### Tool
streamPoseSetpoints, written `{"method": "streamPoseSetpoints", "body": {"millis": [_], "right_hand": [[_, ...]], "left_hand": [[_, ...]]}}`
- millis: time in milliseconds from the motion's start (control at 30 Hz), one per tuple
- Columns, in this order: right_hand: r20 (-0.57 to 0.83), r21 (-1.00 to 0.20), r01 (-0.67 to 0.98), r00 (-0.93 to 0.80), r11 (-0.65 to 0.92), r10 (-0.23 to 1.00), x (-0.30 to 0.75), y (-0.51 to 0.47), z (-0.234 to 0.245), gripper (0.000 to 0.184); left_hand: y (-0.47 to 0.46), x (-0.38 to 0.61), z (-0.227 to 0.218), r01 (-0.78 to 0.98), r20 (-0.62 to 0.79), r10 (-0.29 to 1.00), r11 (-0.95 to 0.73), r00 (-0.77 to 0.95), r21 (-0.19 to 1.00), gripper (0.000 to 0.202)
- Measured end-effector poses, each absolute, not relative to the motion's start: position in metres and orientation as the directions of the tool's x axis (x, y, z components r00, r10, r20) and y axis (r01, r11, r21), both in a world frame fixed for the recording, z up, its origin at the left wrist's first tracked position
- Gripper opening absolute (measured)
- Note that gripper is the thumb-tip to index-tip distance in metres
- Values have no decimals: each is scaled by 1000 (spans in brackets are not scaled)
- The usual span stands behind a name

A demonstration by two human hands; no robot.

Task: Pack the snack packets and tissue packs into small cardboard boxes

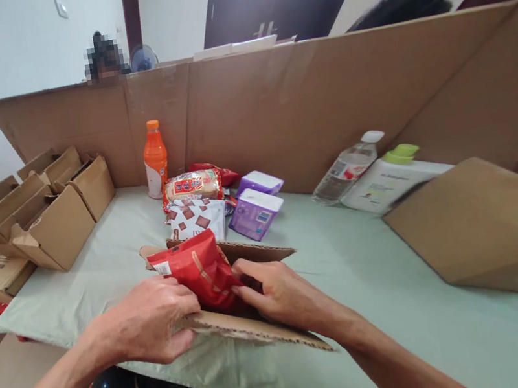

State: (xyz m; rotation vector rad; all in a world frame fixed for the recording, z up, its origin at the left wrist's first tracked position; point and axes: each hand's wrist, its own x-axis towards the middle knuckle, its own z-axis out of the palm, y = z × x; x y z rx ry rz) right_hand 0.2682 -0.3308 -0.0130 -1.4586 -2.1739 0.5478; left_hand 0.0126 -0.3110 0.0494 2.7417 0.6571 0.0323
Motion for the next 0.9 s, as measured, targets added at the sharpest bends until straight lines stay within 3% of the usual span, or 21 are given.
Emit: {"method": "streamPoseSetpoints", "body": {"millis": [200, 333, 533, 700, 800, 900], "right_hand": [[140, -554, 707, -440, 439, 887, 271, -333, -16, 15], [157, -511, 734, -431, 447, 889, 272, -334, -18, 15], [397, -491, 705, -341, 511, 852, 279, -341, -24, 15], [539, -360, 739, -333, 569, 774, 284, -353, -12, 17], [570, -239, 767, -386, 596, 725, 282, -356, -5, 22], [509, -164, 785, -451, 597, 733, 279, -352, -5, 24]], "left_hand": [[-299, 26, 62, 416, -258, 344, -851, 903, 321, 10], [-298, 37, 60, 500, -407, 416, -858, 813, 121, 4], [-305, 43, 54, 561, -419, 530, -826, 737, -57, 15], [-306, 44, 52, 586, -432, 558, -806, 709, -81, 17], [-305, 46, 51, 633, -432, 595, -771, 678, -69, 18], [-302, 47, 51, 671, -415, 630, -739, 656, -61, 20]]}}
